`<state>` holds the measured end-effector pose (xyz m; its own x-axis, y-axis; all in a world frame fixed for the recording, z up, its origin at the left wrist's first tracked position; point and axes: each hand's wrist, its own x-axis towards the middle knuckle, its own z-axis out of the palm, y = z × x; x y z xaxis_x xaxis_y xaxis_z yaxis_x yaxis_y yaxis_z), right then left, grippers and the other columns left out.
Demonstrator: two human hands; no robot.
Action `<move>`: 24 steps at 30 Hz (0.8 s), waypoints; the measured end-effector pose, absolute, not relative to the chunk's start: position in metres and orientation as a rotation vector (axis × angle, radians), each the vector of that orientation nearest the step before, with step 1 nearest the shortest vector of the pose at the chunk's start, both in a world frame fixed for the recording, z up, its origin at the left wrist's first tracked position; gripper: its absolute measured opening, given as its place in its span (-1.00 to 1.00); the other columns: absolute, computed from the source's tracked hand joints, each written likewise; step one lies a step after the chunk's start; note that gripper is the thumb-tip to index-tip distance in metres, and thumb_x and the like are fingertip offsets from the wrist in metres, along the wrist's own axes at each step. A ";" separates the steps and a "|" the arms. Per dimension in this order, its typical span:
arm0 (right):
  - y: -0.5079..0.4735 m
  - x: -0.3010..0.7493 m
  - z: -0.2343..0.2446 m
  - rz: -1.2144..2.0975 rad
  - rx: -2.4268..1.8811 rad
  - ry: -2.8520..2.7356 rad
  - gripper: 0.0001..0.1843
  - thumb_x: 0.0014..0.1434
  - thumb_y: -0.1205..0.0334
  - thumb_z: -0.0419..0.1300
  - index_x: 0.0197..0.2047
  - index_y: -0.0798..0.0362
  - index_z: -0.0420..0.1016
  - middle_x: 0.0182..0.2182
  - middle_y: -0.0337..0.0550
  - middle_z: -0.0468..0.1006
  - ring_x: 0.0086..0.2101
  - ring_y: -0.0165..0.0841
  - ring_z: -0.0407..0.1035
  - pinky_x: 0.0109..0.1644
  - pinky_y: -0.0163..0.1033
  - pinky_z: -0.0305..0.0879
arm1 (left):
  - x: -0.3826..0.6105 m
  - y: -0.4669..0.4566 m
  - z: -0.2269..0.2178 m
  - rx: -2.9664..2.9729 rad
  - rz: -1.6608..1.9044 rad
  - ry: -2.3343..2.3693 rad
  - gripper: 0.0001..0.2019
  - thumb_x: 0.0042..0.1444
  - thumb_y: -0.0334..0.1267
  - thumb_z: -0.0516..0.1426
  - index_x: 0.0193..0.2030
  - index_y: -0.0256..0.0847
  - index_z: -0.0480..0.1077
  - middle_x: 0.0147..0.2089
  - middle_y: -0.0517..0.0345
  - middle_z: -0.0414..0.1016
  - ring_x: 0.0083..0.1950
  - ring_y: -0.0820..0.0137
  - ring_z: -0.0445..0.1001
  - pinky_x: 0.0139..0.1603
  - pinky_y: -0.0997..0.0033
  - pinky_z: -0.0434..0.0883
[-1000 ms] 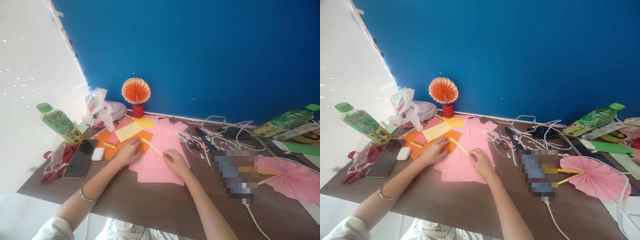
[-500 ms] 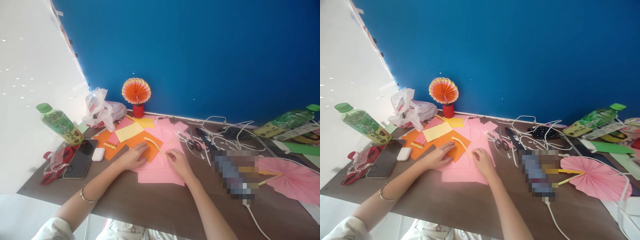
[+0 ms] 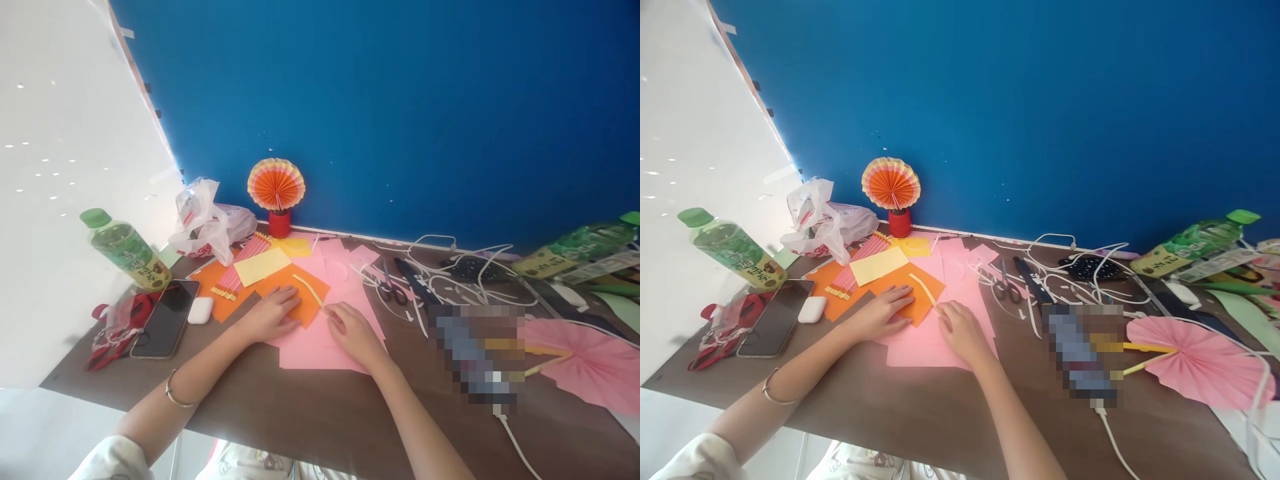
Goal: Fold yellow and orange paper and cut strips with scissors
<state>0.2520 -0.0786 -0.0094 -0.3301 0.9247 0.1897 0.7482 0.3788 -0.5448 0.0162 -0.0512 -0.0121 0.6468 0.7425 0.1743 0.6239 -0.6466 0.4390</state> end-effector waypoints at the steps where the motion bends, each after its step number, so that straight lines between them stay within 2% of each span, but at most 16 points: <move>1: -0.077 0.253 -0.012 0.521 -1.430 -2.161 -0.76 0.13 0.30 -0.05 -0.19 -0.04 0.39 -0.27 -0.15 0.46 -0.27 -0.30 0.36 -0.18 -0.18 0.30 | 0.017 -0.051 -0.011 2.541 0.488 1.085 -0.56 0.13 -0.12 0.04 0.13 -0.23 0.25 0.24 -0.11 0.18 0.27 0.14 0.11 0.29 0.03 0.02; 4: -0.070 0.261 -0.019 0.462 -1.461 -2.082 -0.74 0.13 0.32 -0.08 -0.28 -0.01 0.42 -0.31 -0.13 0.45 -0.29 -0.29 0.36 -0.19 -0.18 0.29 | 0.017 -0.051 -0.011 2.572 0.479 1.067 -0.58 0.14 -0.14 0.03 0.12 -0.21 0.26 0.16 -0.08 0.29 0.26 0.18 0.15 0.28 0.08 0.03; 9: -0.056 0.288 -0.026 0.133 -1.677 -1.725 -0.75 0.06 0.30 -0.05 -0.34 0.04 0.46 -0.34 -0.06 0.47 -0.30 -0.24 0.37 -0.13 -0.12 0.28 | 0.018 -0.050 -0.012 2.555 0.512 1.080 -0.63 0.18 -0.12 -0.01 0.08 -0.19 0.30 0.18 -0.04 0.28 0.23 0.20 0.20 0.25 0.10 0.11; 11: -0.052 0.299 -0.025 0.062 -1.768 -1.555 -0.74 0.03 0.27 -0.03 -0.33 0.07 0.48 -0.34 -0.02 0.50 -0.33 -0.22 0.38 -0.14 -0.10 0.28 | 0.018 -0.049 -0.013 2.515 0.541 1.096 -0.65 0.20 -0.12 -0.04 0.06 -0.16 0.31 0.13 0.01 0.35 0.18 0.23 0.28 0.21 0.14 0.17; 14: -0.049 0.313 -0.023 0.084 -1.852 -1.314 -0.76 -0.03 0.21 0.05 -0.36 0.11 0.49 -0.48 -0.06 0.51 -0.43 -0.22 0.39 -0.18 -0.08 0.30 | 0.018 -0.047 -0.015 2.366 0.605 1.199 -0.67 0.20 -0.14 -0.04 0.05 -0.15 0.32 0.04 0.04 0.43 0.05 0.24 0.40 0.09 0.21 0.32; 17: -0.049 0.322 -0.020 0.194 -1.831 -1.046 -0.78 -0.11 0.22 0.11 -0.38 0.13 0.47 -0.57 -0.11 0.49 -0.52 -0.26 0.40 -0.29 -0.13 0.33 | 0.015 -0.042 -0.022 2.200 0.708 1.291 -0.63 0.12 -0.30 -0.01 0.09 -0.19 0.28 0.07 0.03 0.41 0.06 0.24 0.39 0.08 0.23 0.34; 20: -0.049 0.329 -0.018 0.284 -1.764 -0.850 -0.74 -0.16 0.25 0.13 -0.35 0.17 0.47 -0.56 -0.10 0.50 -0.57 -0.28 0.39 -0.42 -0.19 0.33 | 0.011 -0.039 -0.027 2.145 0.745 1.224 -0.45 -0.06 -0.51 -0.02 0.14 -0.24 0.20 0.11 0.03 0.37 0.13 0.28 0.33 0.15 0.24 0.29; 24: -0.047 0.335 -0.019 0.310 -1.774 -0.799 -0.73 -0.15 0.24 0.13 -0.34 0.18 0.48 -0.60 -0.10 0.49 -0.58 -0.26 0.39 -0.40 -0.16 0.35 | 0.011 -0.042 -0.020 2.201 0.673 1.145 -0.42 -0.14 -0.57 -0.06 0.10 -0.23 0.25 0.14 0.04 0.33 0.15 0.27 0.30 0.19 0.21 0.25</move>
<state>0.3349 -0.0471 -0.0194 0.7375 0.6517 0.1770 0.3622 -0.1606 -0.9182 0.0110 -0.0423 -0.0204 0.5085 0.8437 0.1722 0.5609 -0.4762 0.6773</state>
